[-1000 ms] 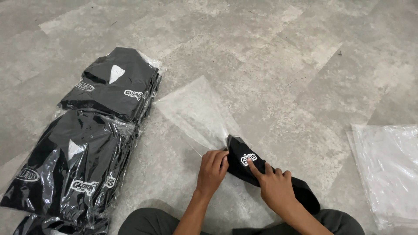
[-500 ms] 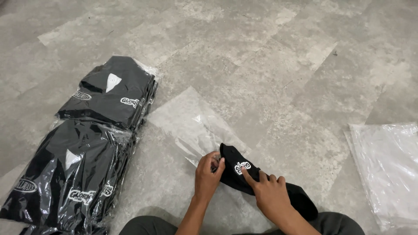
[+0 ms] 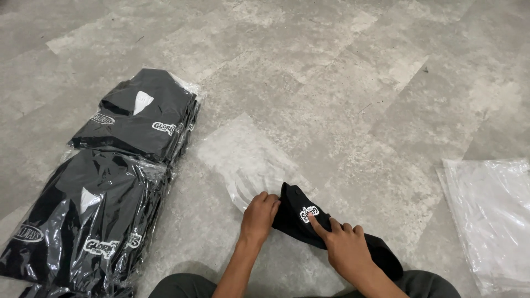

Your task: The person sits on the floor and folds black shirts, then places each folded shirt into a clear plastic bag. They smooth the plastic around the shirt and stack the packaged items on the floor.

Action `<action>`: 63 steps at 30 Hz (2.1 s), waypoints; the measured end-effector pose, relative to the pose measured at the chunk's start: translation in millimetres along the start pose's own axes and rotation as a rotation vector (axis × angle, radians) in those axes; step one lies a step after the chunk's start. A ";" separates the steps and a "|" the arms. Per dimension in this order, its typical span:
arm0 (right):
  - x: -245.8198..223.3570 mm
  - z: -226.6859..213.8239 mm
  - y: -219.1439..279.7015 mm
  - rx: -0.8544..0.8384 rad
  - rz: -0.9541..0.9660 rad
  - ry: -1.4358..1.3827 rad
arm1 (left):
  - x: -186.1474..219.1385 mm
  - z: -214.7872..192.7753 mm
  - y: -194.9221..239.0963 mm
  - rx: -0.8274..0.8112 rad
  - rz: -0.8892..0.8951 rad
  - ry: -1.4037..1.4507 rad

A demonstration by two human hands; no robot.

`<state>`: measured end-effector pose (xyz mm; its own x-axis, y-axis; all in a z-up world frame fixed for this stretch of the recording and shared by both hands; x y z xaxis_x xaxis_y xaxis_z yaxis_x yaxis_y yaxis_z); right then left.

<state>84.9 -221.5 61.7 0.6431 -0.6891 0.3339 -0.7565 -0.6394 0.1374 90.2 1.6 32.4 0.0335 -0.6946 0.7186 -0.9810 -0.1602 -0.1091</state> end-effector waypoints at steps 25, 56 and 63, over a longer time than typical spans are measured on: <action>9.6 -43.9 -15.5 -0.345 0.259 -0.914 | 79.6 -59.0 34.2 0.478 0.347 -0.091; 11.1 -10.4 -4.1 -0.560 0.558 -1.336 | 10.9 88.2 89.5 0.126 -0.876 1.036; 10.8 -5.0 -0.8 -0.512 0.580 -1.372 | -4.8 95.6 91.4 0.204 -0.810 1.023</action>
<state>91.9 -226.7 69.8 -0.3387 -0.7435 -0.5766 -0.7043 -0.2060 0.6793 18.6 -76.7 -46.7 0.3468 0.4726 0.8102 -0.7025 -0.4415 0.5582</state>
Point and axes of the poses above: each hand's wrist, its own y-axis away from the middle knuckle, its own z-axis out of the palm, x = y × z, the point moved 8 cm from there along -y, towards the middle knuckle, and after that the axes turned 2 degrees about y, right-handed, at the moved point
